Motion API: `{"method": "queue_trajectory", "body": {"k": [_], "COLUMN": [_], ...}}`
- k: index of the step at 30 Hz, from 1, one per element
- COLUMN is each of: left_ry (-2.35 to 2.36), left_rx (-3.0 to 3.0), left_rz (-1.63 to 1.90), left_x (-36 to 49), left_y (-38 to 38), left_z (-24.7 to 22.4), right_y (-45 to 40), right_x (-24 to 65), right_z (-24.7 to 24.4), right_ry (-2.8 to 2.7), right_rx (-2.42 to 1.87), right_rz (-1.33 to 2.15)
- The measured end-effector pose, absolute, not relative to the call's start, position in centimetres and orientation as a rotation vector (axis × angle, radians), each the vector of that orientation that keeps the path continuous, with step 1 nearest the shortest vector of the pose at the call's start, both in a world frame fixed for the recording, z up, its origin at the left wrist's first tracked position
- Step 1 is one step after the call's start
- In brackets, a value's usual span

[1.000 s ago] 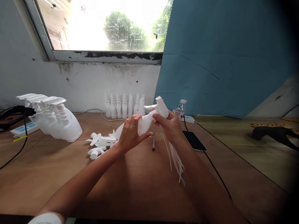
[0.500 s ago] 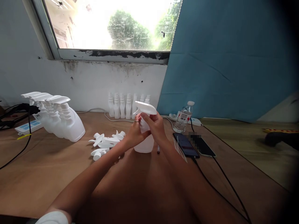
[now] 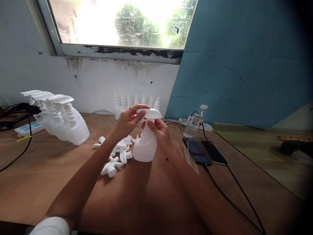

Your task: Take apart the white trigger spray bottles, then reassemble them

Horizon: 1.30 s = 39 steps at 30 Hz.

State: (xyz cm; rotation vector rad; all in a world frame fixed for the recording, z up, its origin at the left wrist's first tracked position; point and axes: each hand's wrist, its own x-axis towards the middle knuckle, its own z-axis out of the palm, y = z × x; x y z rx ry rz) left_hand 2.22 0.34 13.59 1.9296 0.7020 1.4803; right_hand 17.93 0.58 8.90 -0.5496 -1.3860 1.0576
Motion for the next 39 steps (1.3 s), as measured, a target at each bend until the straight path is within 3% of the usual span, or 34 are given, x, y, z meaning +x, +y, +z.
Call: {"method": "queue_trajectory", "body": {"k": [39], "left_ry": [0.848], "left_rx": [2.052], "left_rz": [1.494], "left_x": [1.7], "left_y": [0.3], "left_z": [14.0], "right_y": [0.2], "right_x": [17.2], "right_z": [8.9], "right_ry": [-1.378], "right_rx": [-0.483], "right_rz": [1.062]}}
